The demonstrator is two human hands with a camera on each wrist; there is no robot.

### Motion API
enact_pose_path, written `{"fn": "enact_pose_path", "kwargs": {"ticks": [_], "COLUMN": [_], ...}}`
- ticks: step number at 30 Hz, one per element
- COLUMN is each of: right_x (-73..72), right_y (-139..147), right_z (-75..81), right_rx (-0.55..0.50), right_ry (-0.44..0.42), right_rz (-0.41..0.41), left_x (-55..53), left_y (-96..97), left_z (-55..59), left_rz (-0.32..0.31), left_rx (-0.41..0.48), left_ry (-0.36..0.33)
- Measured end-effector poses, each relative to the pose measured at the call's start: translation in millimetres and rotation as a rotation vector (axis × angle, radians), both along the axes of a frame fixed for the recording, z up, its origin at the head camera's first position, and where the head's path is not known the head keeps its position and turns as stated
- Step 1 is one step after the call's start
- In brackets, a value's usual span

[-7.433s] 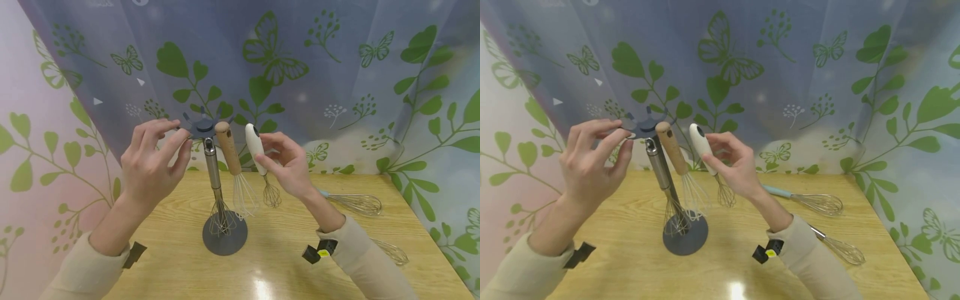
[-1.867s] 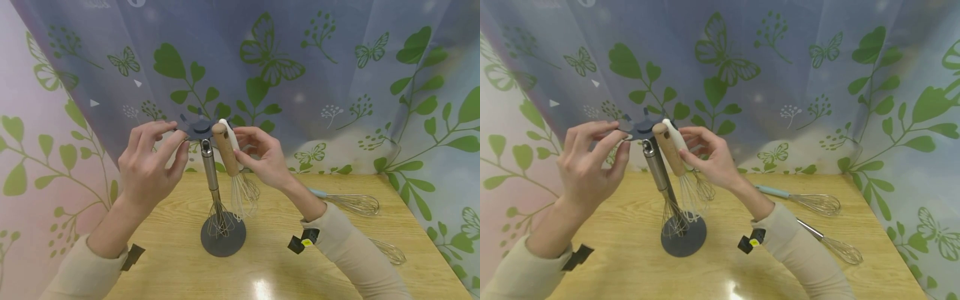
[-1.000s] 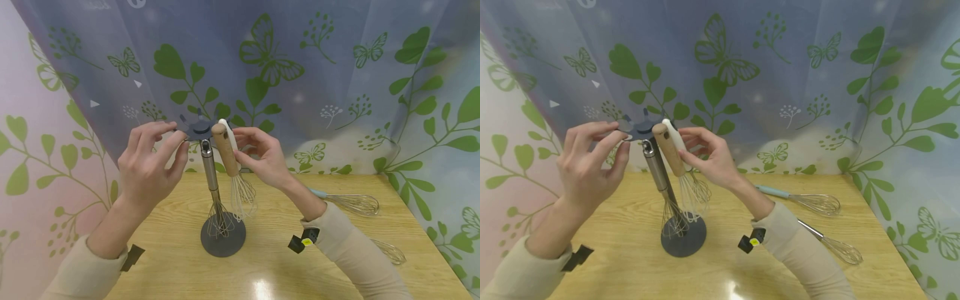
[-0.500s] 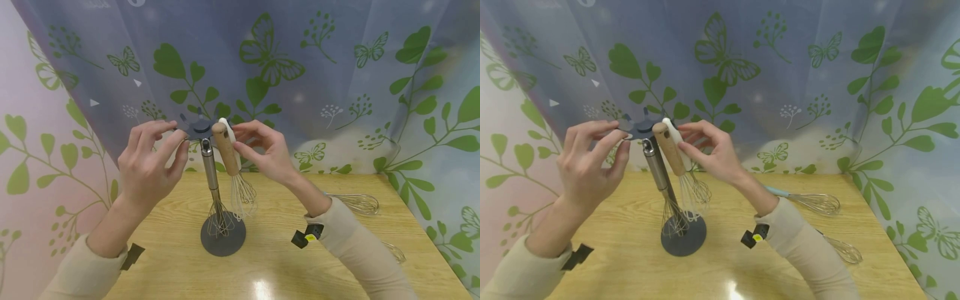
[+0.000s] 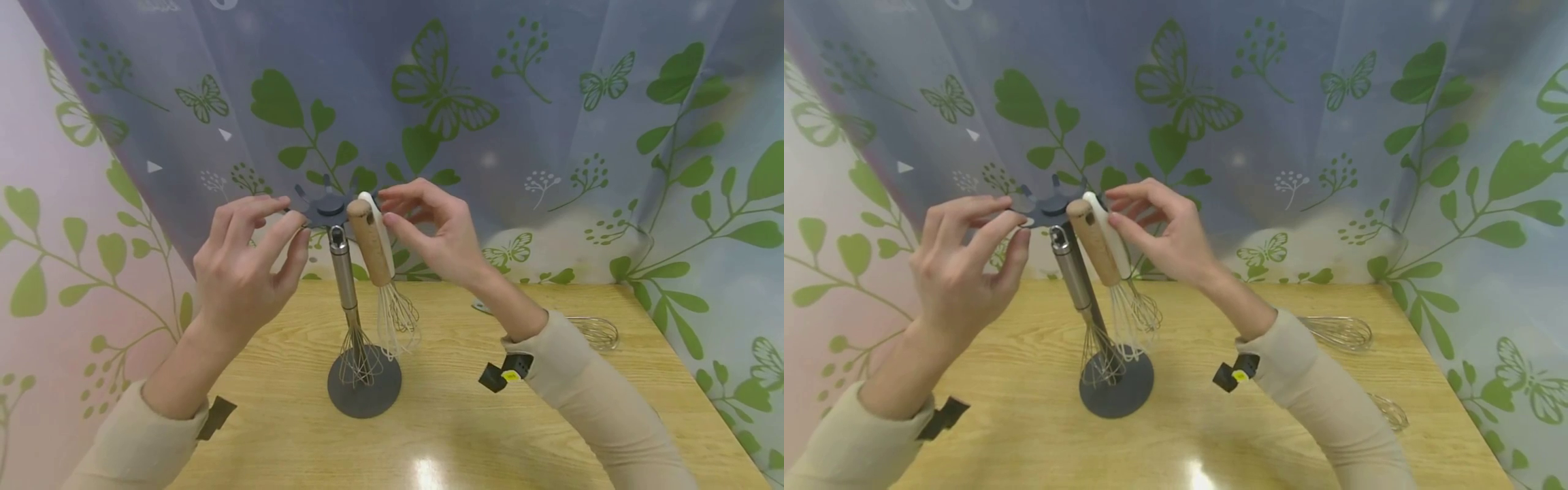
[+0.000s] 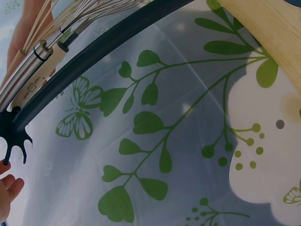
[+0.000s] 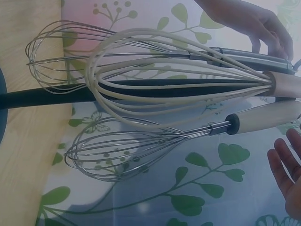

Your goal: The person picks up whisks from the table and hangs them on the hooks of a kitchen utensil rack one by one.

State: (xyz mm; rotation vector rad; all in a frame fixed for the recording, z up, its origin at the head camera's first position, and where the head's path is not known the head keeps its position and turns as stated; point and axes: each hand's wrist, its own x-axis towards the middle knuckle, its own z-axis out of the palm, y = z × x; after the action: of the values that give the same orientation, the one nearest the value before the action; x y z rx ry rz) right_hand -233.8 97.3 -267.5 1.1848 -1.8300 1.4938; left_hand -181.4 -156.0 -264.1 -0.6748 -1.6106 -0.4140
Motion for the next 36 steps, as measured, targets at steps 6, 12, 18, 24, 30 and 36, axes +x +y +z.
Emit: {"fn": "enact_pose_path", "kwargs": {"ticks": [6, 12, 18, 24, 30, 36], "right_x": [-0.3, 1.8, 0.4, -1.0, -1.0, -1.6], "right_y": [-2, -3, -5, -8, -9, -8], "right_z": [6.8, 13.0, 17.7, 19.9, 21.1, 23.0], "right_rx": [0.031, 0.068, 0.079, 0.094, 0.086, 0.089], "right_ry": [0.036, 0.057, 0.064, 0.053, 0.051, 0.07], "right_rz": [-0.043, -0.084, -0.094, -0.103, -0.104, -0.114], "left_x": [-0.4, 0.1, 0.3, 0.6, -1.2, -1.2], "left_y": [0.2, -0.4, -0.7, 0.4, 5.1, 8.3], "left_z": [1.0, 1.9, 2.6, 3.5, 2.1, 1.4], "left_rz": [0.003, 0.01, 0.023, 0.049, 0.059, 0.076], "left_rx": [0.001, -0.01, -0.019, -0.026, 0.02, 0.06], "left_ry": [0.001, -0.007, -0.003, 0.002, 0.031, 0.035]}}
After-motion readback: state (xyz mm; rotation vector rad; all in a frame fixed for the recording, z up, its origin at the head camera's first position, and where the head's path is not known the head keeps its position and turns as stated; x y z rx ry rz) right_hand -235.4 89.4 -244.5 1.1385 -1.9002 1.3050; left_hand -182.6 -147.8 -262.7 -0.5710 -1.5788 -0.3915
